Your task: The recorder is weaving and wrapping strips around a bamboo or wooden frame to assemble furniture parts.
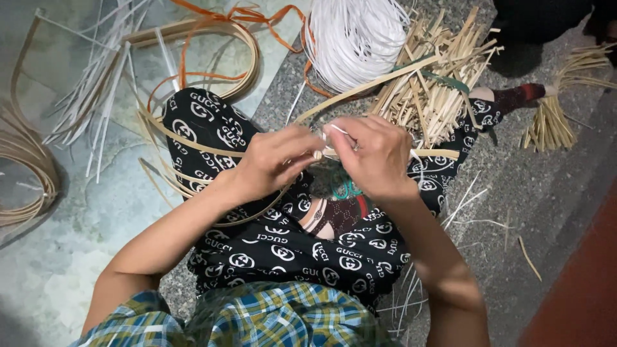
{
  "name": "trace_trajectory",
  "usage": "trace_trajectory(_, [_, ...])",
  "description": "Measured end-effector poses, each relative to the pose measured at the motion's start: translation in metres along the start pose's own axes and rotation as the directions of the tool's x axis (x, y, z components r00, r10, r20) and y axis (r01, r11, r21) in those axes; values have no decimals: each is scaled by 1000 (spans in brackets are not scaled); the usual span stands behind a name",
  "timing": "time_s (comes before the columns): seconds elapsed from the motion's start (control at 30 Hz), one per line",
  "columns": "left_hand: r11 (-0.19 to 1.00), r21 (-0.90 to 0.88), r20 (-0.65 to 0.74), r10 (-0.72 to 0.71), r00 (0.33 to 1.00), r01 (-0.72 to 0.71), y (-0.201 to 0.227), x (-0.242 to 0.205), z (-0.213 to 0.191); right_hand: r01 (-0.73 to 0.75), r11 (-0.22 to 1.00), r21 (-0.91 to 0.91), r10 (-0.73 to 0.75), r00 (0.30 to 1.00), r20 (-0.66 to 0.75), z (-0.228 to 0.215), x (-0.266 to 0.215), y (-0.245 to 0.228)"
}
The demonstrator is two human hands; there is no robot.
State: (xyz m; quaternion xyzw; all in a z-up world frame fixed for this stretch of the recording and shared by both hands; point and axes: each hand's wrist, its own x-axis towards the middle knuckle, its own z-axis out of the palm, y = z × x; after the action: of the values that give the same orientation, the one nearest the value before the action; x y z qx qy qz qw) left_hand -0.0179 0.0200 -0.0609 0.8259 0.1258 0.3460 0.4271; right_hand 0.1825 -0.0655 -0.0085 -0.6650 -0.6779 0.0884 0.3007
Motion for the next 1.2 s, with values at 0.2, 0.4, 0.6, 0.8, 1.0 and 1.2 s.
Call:
trace_trajectory(0.2, [988, 136, 68, -84, 994, 75, 7, 5, 4, -186, 981, -49, 184, 982, -42, -23, -33, 63])
trace_trajectory(0.4, [965, -2, 76, -262, 962, 263, 3, 3, -4, -434, 867, -244, 413, 901, -132, -80, -103, 171])
trace_trajectory(0.6, [952, -77, 193, -279, 941, 298, 7, 15, -3, -574, 649, 499, 381, 813, 441, 5, -83, 58])
trace_trajectory(0.8, [914, -142, 200, -349, 916, 380, 14, 19, -5, -173, 904, 392, 144, 984, 103, 7, -65, -8])
trace_trajectory(1.0, [983, 3, 196, -183, 963, 186, 17, 11, 8, 160, 987, -34, -163, 982, -94, -18, -13, -3])
trace_trajectory(1.2, [997, 37, 55, -70, 996, 68, 18, 4, 11, -22, 999, -34, 21, 999, -24, 2, -19, 9])
